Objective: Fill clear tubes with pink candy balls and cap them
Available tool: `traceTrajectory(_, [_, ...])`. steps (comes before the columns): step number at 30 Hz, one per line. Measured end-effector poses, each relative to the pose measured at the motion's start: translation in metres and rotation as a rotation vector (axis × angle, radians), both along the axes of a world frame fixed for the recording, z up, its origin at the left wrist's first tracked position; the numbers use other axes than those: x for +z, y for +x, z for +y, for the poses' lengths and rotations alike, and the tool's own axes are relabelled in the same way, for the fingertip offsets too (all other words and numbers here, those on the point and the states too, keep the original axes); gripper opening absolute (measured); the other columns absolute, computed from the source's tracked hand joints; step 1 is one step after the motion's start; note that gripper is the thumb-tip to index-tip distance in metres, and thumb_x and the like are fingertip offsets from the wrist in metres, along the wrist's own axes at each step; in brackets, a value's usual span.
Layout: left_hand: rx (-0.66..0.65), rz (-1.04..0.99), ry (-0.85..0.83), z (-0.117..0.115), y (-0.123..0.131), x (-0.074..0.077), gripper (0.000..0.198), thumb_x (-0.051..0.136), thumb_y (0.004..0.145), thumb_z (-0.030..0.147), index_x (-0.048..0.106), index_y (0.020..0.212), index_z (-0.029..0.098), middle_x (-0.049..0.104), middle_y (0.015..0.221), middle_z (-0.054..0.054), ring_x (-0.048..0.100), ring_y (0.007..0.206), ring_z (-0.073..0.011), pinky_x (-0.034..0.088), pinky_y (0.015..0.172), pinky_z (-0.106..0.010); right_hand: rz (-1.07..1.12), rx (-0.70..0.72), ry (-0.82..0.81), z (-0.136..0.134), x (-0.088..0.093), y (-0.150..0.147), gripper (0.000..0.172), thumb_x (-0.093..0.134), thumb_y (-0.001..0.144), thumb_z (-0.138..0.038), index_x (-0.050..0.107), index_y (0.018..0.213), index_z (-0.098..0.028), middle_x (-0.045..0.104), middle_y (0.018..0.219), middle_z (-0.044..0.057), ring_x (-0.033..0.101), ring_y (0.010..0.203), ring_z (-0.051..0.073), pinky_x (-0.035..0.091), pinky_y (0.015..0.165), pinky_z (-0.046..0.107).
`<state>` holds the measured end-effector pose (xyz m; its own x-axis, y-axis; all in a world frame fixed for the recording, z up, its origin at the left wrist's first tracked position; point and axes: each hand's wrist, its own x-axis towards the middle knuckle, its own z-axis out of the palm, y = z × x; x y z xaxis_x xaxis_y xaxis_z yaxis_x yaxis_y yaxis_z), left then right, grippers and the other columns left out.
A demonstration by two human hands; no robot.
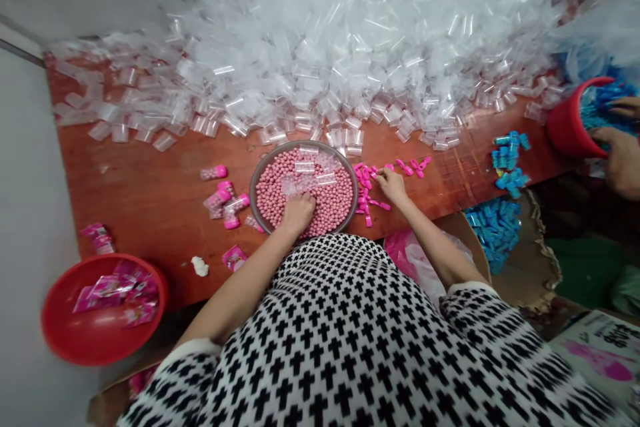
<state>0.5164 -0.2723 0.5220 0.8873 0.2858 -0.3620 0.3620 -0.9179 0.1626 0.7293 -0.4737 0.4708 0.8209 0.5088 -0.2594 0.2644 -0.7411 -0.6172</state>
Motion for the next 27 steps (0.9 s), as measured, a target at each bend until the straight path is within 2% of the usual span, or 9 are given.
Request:
traceTrajectory(3, [0.113,-0.153,-0.113,0.0,-0.002,-0.007,0.023,0.042,0.088,0.021,0.063,0.097,0.015,0.064,0.098,-0.012,0.06,0.09,-0.0227,0.046,0.076,-0.034,-0.007,0.025,-0.057,0.018,-0.008,0.004,0.027,0.056,0.084,-0.027,0.064,0.106,-0.013,0.069,0.105,0.014,0.062,0.097,0.024,0.044,0.088,0.036])
traceTrajectory(7, [0.419,-0.521,-0.601,0.002,-0.015,-0.007,0.02,0.058,0.079,0.034,0.059,0.091,0.017,0.063,0.084,-0.003,0.059,0.079,-0.0173,0.048,0.075,-0.032,0.011,0.068,-0.116,0.036,-0.015,0.002,0.037,0.067,0.076,-0.027,0.062,0.111,-0.015,0.066,0.113,0.017,0.059,0.106,0.027,0.042,0.091,0.038])
traceTrajectory(10, [0.59,-0.684,-0.907,-0.002,-0.019,-0.005,0.028,0.063,0.074,0.037,0.057,0.094,0.018,0.065,0.091,-0.003,0.061,0.084,-0.0165,0.048,0.08,-0.032,0.025,0.067,-0.113,0.037,-0.012,0.001,0.032,0.062,0.079,-0.025,0.062,0.109,-0.015,0.064,0.116,0.018,0.057,0.11,0.028,0.04,0.093,0.039])
traceTrajectory(12, [0.64,-0.74,-1.05,-0.006,-0.018,-0.003,0.031,0.065,0.072,0.037,0.056,0.096,0.019,0.065,0.095,-0.004,0.062,0.09,-0.0171,0.048,0.084,-0.033,0.039,0.064,-0.063,0.033,-0.007,0.002,0.03,0.057,0.082,-0.027,0.062,0.109,-0.014,0.064,0.117,0.018,0.057,0.11,0.027,0.04,0.095,0.04])
traceTrajectory(14, [0.635,-0.74,-1.149,-0.007,-0.015,-0.002,0.032,0.066,0.071,0.037,0.055,0.095,0.019,0.065,0.093,-0.004,0.063,0.09,-0.0172,0.049,0.085,-0.034,0.068,0.068,0.02,0.027,0.002,0.003,0.034,0.051,0.085,-0.031,0.06,0.112,-0.013,0.065,0.115,0.016,0.059,0.106,0.025,0.042,0.094,0.039])
traceTrajectory(18, [0.635,-0.793,-1.225,-0.009,-0.01,0.002,0.034,0.067,0.072,0.039,0.056,0.096,0.018,0.064,0.092,-0.004,0.063,0.087,-0.0167,0.051,0.082,-0.033,0.187,0.087,0.207,0.016,0.026,-0.009,0.042,0.042,0.087,-0.039,0.053,0.12,-0.015,0.067,0.109,0.01,0.063,0.089,0.018,0.051,0.08,0.034])
traceTrajectory(20, [0.634,-0.802,-1.209,-0.011,-0.009,0.006,0.036,0.068,0.071,0.04,0.057,0.097,0.018,0.064,0.09,-0.003,0.062,0.084,-0.0164,0.052,0.079,-0.032,0.383,0.07,0.397,0.015,0.041,-0.025,0.044,0.048,0.083,-0.044,0.051,0.12,-0.02,0.068,0.102,0.006,0.064,0.078,0.015,0.053,0.071,0.031])
traceTrajectory(23, [0.617,-0.76,-1.187,-0.016,-0.008,0.012,0.039,0.069,0.07,0.039,0.06,0.1,0.016,0.066,0.088,-0.003,0.062,0.081,-0.0167,0.053,0.075,-0.033,0.759,0.04,0.645,0.023,0.063,-0.055,0.044,0.064,0.073,-0.047,0.052,0.109,-0.024,0.068,0.089,0.002,0.063,0.066,0.014,0.052,0.061,0.028])
traceTrajectory(27, [0.566,-0.76,-1.067,-0.021,-0.012,0.02,0.037,0.067,0.073,0.036,0.064,0.104,0.015,0.069,0.095,-0.006,0.063,0.088,-0.0194,0.05,0.085,-0.037,0.915,0.023,0.703,0.043,0.084,-0.093,0.047,0.068,0.069,-0.05,0.053,0.105,-0.024,0.068,0.082,0.001,0.063,0.061,0.014,0.05,0.054,0.026])
